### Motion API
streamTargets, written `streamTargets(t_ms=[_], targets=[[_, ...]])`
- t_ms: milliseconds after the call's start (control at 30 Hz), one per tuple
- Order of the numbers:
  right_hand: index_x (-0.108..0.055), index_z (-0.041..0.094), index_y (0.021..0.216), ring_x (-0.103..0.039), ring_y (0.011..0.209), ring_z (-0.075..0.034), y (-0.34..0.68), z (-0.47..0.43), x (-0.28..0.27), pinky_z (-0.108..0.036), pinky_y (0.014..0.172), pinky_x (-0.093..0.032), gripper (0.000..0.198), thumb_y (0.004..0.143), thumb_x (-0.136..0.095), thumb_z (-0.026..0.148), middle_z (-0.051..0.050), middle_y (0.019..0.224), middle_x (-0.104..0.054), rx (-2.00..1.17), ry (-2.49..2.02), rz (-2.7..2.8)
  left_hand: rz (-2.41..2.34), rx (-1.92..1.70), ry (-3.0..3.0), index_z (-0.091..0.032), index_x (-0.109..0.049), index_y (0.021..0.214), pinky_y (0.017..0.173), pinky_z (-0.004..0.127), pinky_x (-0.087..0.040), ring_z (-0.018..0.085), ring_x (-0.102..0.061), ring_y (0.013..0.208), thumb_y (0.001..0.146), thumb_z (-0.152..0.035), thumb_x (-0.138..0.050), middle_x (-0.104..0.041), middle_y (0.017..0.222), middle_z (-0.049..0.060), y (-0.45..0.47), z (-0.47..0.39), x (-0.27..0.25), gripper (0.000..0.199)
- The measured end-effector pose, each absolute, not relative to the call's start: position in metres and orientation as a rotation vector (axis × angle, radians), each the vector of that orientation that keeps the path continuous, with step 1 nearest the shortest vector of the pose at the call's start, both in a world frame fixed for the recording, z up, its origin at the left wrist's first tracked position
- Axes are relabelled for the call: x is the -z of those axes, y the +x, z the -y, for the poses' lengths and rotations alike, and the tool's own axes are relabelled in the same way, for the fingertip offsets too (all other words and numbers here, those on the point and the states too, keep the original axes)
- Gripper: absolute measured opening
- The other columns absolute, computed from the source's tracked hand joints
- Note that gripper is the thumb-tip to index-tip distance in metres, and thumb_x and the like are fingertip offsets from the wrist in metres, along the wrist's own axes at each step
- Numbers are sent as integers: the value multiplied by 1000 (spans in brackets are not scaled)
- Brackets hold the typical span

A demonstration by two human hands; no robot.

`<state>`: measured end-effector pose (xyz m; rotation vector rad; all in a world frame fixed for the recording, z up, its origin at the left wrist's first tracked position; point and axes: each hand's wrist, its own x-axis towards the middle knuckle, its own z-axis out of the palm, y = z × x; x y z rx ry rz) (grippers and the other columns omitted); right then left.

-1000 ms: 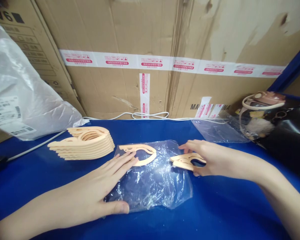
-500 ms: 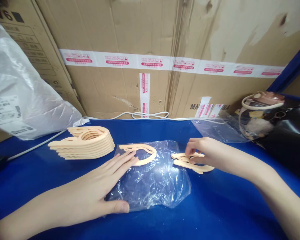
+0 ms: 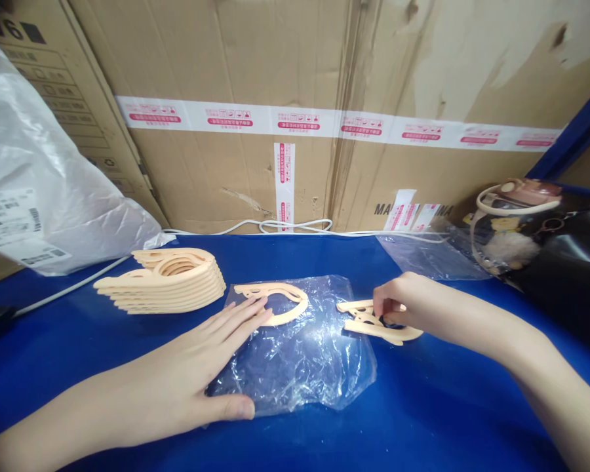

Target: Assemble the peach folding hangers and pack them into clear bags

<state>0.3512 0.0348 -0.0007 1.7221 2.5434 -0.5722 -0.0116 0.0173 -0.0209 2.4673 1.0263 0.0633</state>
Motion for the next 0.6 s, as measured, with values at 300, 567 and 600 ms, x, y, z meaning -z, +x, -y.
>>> streamTargets(t_ms=[300, 567, 600], targets=[[-66, 22, 89, -63, 75, -21, 347, -34, -4, -28, 60, -42, 17, 74, -59, 24, -6, 89, -69, 551, 1747, -2494, -1064, 30, 2466, -27, -6, 151, 114, 53, -20, 34, -5, 143, 82, -74, -43, -1, 158, 4, -10, -17, 20, 91], [-63, 25, 98, -58, 103, -27, 350, -27, -13, -32, 83, -46, 31, 72, -71, 41, -7, 118, -59, 514, 1672, -2641, -1035, -47, 2476, -27, -9, 151, 114, 52, -22, 35, -8, 143, 82, -70, -49, -7, 157, 7, -12, -17, 22, 90], [-63, 27, 99, -55, 109, -27, 350, -26, -13, -31, 87, -45, 40, 63, -78, 37, -5, 123, -56, 546, 1663, -2650, -1041, -40, 2471, -27, -9, 151, 114, 53, -22, 35, -7, 143, 82, -70, -48, -7, 157, 6, -12, -17, 22, 91]])
